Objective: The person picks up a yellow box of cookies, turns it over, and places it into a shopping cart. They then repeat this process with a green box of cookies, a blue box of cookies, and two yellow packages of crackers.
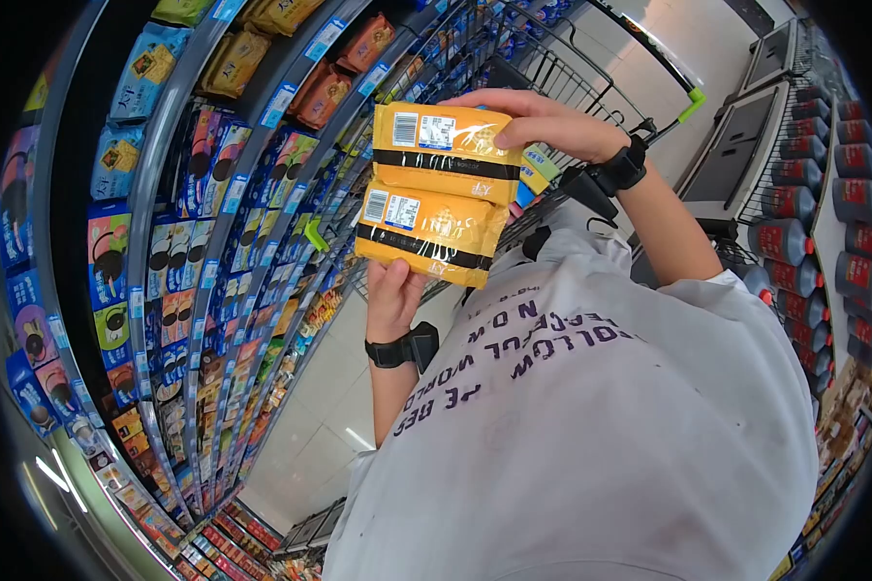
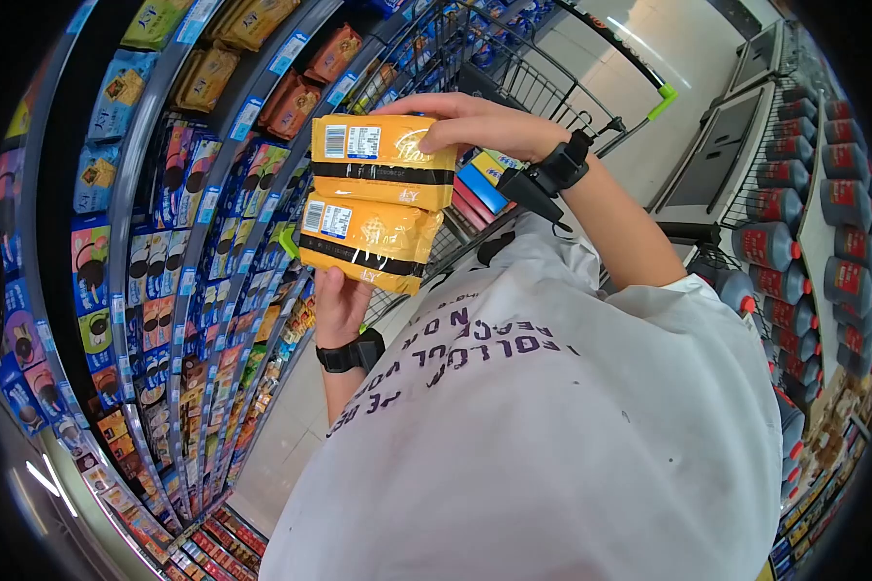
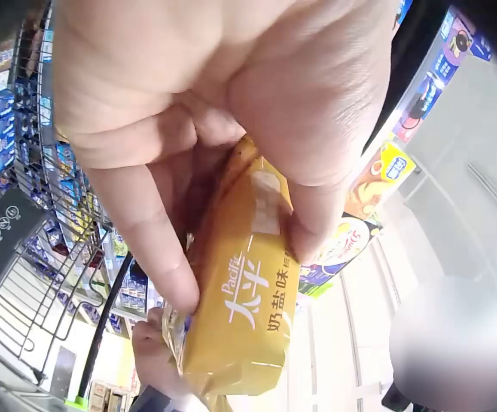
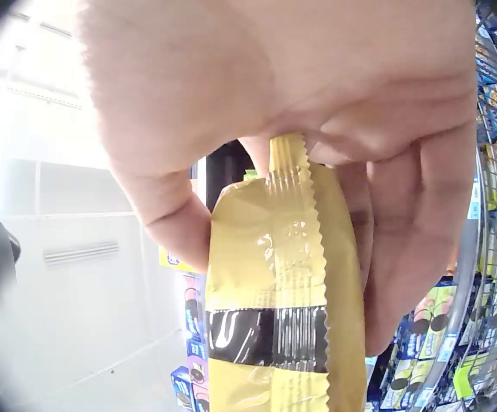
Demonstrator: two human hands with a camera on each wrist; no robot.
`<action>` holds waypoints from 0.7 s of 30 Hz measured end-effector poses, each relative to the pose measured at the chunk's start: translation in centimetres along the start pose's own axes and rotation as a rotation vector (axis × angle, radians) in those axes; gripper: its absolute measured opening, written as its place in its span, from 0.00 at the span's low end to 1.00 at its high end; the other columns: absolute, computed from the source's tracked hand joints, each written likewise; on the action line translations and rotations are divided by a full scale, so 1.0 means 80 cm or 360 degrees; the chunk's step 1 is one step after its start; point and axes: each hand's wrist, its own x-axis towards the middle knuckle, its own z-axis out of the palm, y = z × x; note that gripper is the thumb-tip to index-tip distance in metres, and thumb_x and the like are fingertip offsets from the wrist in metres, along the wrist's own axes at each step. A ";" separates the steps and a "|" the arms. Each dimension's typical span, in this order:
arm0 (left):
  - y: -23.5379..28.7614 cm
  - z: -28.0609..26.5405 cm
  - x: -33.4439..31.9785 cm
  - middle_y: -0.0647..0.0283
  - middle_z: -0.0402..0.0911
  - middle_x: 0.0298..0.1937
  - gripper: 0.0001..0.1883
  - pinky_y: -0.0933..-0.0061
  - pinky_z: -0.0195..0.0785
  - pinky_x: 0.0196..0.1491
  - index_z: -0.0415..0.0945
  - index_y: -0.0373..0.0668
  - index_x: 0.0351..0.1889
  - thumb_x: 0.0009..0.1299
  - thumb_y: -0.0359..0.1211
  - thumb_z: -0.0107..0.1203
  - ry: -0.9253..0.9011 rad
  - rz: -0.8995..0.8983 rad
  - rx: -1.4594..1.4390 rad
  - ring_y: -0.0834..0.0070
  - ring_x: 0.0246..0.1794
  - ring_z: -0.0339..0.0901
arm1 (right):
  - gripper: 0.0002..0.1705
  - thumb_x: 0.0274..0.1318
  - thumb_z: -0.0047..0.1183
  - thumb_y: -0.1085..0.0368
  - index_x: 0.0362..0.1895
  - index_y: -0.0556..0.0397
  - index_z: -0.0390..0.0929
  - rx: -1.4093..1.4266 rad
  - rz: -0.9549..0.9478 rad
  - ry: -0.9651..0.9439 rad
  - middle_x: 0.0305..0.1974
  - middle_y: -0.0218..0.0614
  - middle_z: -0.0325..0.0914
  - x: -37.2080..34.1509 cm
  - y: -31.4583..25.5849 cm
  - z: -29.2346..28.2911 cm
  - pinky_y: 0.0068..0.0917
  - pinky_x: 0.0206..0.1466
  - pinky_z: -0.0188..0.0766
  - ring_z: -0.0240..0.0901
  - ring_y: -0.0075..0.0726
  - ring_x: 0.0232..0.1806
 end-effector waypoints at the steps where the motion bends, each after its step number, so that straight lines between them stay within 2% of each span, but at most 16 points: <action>1: -0.001 -0.001 -0.001 0.56 0.73 0.57 0.31 0.60 0.73 0.55 0.60 0.35 0.62 0.66 0.37 0.61 -0.0002 -0.0003 -0.0013 0.65 0.55 0.75 | 0.37 0.46 0.49 0.61 0.65 0.51 0.64 0.0002 -0.0006 -0.0004 0.65 0.38 0.64 -0.001 0.001 0.001 0.31 0.67 0.57 0.61 0.33 0.64; 2: -0.001 0.000 -0.001 0.56 0.73 0.57 0.31 0.60 0.73 0.55 0.60 0.35 0.62 0.66 0.37 0.61 0.0001 0.0002 -0.0008 0.65 0.55 0.75 | 0.36 0.47 0.48 0.61 0.65 0.51 0.64 -0.0049 0.0031 0.0031 0.63 0.37 0.65 -0.002 0.002 0.002 0.30 0.65 0.59 0.62 0.32 0.62; 4: 0.001 0.001 -0.003 0.57 0.70 0.62 0.35 0.60 0.64 0.64 0.58 0.37 0.65 0.66 0.44 0.60 -0.0022 -0.0035 0.0072 0.65 0.62 0.69 | 0.36 0.47 0.48 0.60 0.65 0.50 0.64 -0.0100 0.0064 0.0062 0.61 0.36 0.66 -0.003 0.007 0.003 0.28 0.63 0.61 0.63 0.31 0.61; 6: 0.004 0.004 -0.002 0.56 0.69 0.62 0.34 0.61 0.64 0.64 0.58 0.36 0.65 0.67 0.45 0.59 -0.0011 -0.0039 0.0077 0.66 0.62 0.69 | 0.28 0.56 0.47 0.57 0.62 0.43 0.67 -0.0084 0.0031 0.0124 0.49 0.29 0.74 -0.004 0.017 0.004 0.20 0.50 0.68 0.70 0.21 0.48; 7: 0.004 0.004 -0.002 0.56 0.69 0.63 0.34 0.61 0.63 0.65 0.58 0.36 0.65 0.68 0.45 0.58 -0.0002 -0.0049 0.0079 0.66 0.62 0.69 | 0.28 0.56 0.47 0.57 0.62 0.43 0.67 -0.0085 0.0028 0.0121 0.49 0.29 0.74 -0.005 0.016 0.004 0.20 0.50 0.68 0.70 0.21 0.48; 9: 0.003 0.002 -0.002 0.57 0.69 0.63 0.34 0.60 0.62 0.65 0.58 0.37 0.65 0.68 0.47 0.56 0.0022 -0.0026 0.0154 0.66 0.63 0.68 | 0.24 0.60 0.47 0.53 0.60 0.43 0.67 0.0097 0.0264 0.0133 0.47 0.28 0.74 -0.005 0.014 0.003 0.21 0.49 0.69 0.71 0.20 0.47; 12: 0.000 -0.002 -0.002 0.58 0.67 0.64 0.35 0.59 0.60 0.66 0.58 0.38 0.65 0.68 0.50 0.55 0.0038 0.0042 0.0221 0.66 0.64 0.66 | 0.23 0.63 0.47 0.50 0.59 0.42 0.66 0.0164 0.0158 0.0153 0.45 0.27 0.75 -0.007 0.021 0.008 0.21 0.49 0.69 0.71 0.19 0.47; 15: 0.000 -0.002 -0.002 0.59 0.66 0.65 0.36 0.59 0.59 0.66 0.58 0.39 0.66 0.69 0.52 0.53 0.0051 0.0072 0.0301 0.67 0.65 0.64 | 0.24 0.63 0.48 0.51 0.61 0.42 0.64 0.0230 0.0140 0.0120 0.47 0.30 0.75 -0.006 0.037 0.009 0.20 0.50 0.69 0.71 0.18 0.48; 17: -0.004 0.000 0.000 0.60 0.65 0.66 0.36 0.60 0.57 0.66 0.57 0.41 0.67 0.69 0.54 0.51 0.0239 0.0082 0.0249 0.67 0.66 0.63 | 0.26 0.63 0.49 0.52 0.63 0.42 0.62 0.0239 0.0203 0.0103 0.48 0.31 0.74 -0.007 0.033 0.009 0.20 0.50 0.69 0.71 0.19 0.48; 18: -0.005 0.003 0.004 0.60 0.69 0.63 0.33 0.60 0.62 0.63 0.60 0.42 0.65 0.71 0.54 0.48 0.0290 0.0112 0.0217 0.66 0.63 0.67 | 0.28 0.63 0.49 0.52 0.64 0.42 0.61 0.0246 0.0264 0.0090 0.49 0.32 0.74 -0.008 0.031 0.010 0.19 0.50 0.70 0.71 0.19 0.49; 19: -0.004 0.007 0.007 0.60 0.69 0.63 0.33 0.60 0.62 0.63 0.60 0.42 0.65 0.71 0.54 0.48 0.0291 0.0111 0.0218 0.66 0.63 0.67 | 0.28 0.63 0.49 0.52 0.64 0.42 0.61 0.0248 0.0264 0.0089 0.49 0.32 0.74 -0.008 0.031 0.014 0.19 0.50 0.70 0.71 0.19 0.49; 21: 0.000 0.015 0.011 0.60 0.73 0.60 0.29 0.62 0.67 0.58 0.64 0.43 0.62 0.72 0.53 0.46 0.0530 -0.0027 -0.0025 0.65 0.59 0.72 | 0.30 0.63 0.47 0.55 0.68 0.45 0.58 0.0617 0.0221 0.0180 0.46 0.30 0.75 -0.006 0.031 0.027 0.19 0.47 0.72 0.72 0.19 0.46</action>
